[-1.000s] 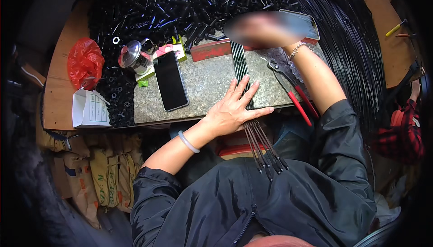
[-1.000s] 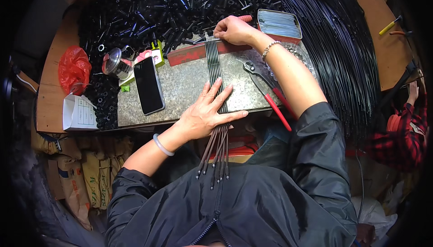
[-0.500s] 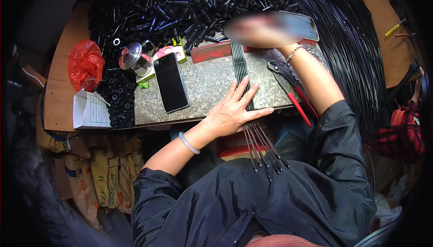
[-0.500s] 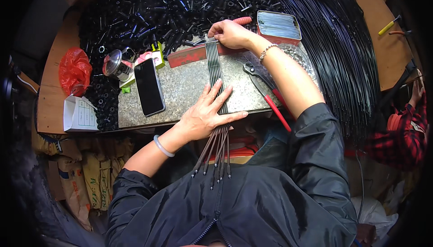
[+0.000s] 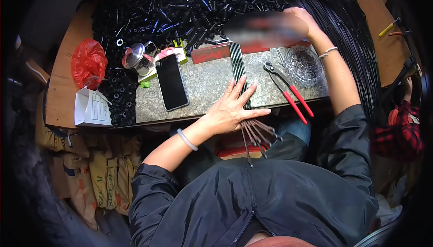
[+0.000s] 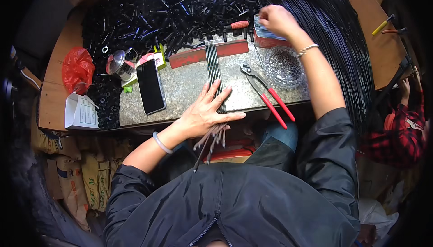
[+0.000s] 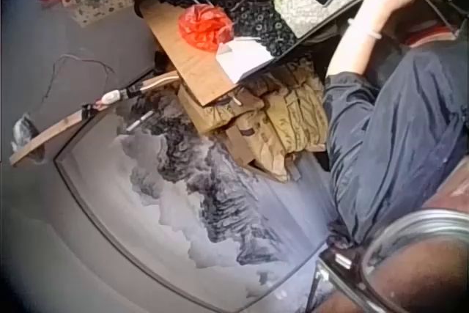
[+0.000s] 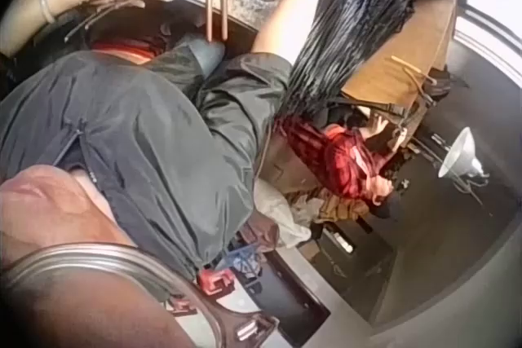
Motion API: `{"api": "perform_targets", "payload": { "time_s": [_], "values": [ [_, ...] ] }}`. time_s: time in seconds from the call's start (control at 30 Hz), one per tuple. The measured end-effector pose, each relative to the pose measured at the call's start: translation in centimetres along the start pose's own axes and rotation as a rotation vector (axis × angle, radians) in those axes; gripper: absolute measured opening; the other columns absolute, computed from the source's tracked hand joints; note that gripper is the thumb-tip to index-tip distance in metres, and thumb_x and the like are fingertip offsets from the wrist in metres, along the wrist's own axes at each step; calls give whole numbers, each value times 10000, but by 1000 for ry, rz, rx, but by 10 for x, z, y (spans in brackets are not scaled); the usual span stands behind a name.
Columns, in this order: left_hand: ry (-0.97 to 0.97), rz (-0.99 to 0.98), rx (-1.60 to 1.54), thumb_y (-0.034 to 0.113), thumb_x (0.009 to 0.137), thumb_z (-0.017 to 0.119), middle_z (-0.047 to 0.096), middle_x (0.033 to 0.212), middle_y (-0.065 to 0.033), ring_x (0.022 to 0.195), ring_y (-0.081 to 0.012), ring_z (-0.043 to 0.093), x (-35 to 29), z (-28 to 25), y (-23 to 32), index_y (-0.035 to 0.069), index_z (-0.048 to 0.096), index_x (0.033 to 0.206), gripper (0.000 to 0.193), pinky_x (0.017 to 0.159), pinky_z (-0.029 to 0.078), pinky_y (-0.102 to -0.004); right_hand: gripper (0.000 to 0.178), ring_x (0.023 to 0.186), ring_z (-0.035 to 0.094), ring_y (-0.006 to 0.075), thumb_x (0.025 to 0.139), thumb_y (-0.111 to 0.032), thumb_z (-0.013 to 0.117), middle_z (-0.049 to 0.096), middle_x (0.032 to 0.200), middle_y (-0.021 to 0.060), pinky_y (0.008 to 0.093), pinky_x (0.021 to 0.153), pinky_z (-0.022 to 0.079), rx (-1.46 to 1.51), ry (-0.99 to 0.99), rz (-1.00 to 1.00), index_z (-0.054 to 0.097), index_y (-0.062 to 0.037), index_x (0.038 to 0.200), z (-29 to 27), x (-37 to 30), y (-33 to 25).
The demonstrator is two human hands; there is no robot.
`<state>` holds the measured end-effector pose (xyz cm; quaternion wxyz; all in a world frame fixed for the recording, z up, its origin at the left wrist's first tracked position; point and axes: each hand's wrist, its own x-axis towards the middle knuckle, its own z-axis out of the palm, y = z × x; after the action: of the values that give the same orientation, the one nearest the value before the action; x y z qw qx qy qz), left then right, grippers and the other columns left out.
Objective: Assembling black cable bundles into housing components using pliers at a factory workstation.
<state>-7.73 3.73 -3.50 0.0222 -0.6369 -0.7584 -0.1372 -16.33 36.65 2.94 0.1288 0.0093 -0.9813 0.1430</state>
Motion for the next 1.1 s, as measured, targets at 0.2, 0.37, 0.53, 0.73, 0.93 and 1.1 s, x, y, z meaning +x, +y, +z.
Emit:
{"api": "perform_targets", "payload": {
  "time_s": [0.2, 0.37, 0.53, 0.73, 0.93, 1.1],
  "values": [
    [-31, -11, -10, 384, 803, 615, 253, 1433, -209, 1316, -524, 147, -1, 9, -6, 466, 453, 1274, 505, 1054, 159, -622, 156, 849, 602, 279, 729, -173, 694, 644, 805, 115, 380, 756, 481, -27, 45, -15, 689, -56, 831, 9, -29, 26],
    [42, -22, -146, 356, 739, 692, 263, 1443, -185, 1325, -522, 125, 1, -8, 3, 393, 468, 1293, 599, 1032, 136, -661, 123, 879, 575, 247, 731, -216, 693, 620, 773, 57, 375, 750, 476, -56, 205, -5, 703, -106, 784, 4, -38, 25],
    [170, -57, -674, 279, 747, 713, 421, 1367, -190, 1337, -344, 289, 6, -72, 30, 37, 458, 1311, 664, 1087, 213, -444, 130, 848, 581, 278, 824, -208, 598, 618, 794, 100, 387, 726, 477, 55, 407, 32, 647, -92, 857, -11, -45, 11],
    [322, 6, -840, 128, 821, 651, 635, 1098, -136, 1007, -285, 622, 8, -107, 48, 46, 546, 1224, 424, 846, 477, -323, 141, 769, 583, 127, 898, -152, 578, 615, 835, 57, 240, 722, 456, 433, 504, -136, 614, -26, 953, -50, -81, -62],
    [401, 37, -663, 115, 802, 667, 677, 921, -118, 852, -270, 664, 4, -107, 53, 73, 631, 1099, 302, 725, 513, -306, 154, 657, 532, 152, 739, -16, 694, 592, 727, 30, 257, 628, 418, 714, 313, -609, 676, -42, 890, -91, -178, -149],
    [474, 107, -474, 143, 777, 692, 677, 867, -112, 798, -267, 665, 3, -101, 58, 95, 665, 1031, 259, 691, 522, -318, 230, 639, 419, 180, 659, -46, 735, 468, 680, 14, 294, 597, 344, 415, 372, -643, 684, -54, 883, -94, -213, -173]
  ]
}}
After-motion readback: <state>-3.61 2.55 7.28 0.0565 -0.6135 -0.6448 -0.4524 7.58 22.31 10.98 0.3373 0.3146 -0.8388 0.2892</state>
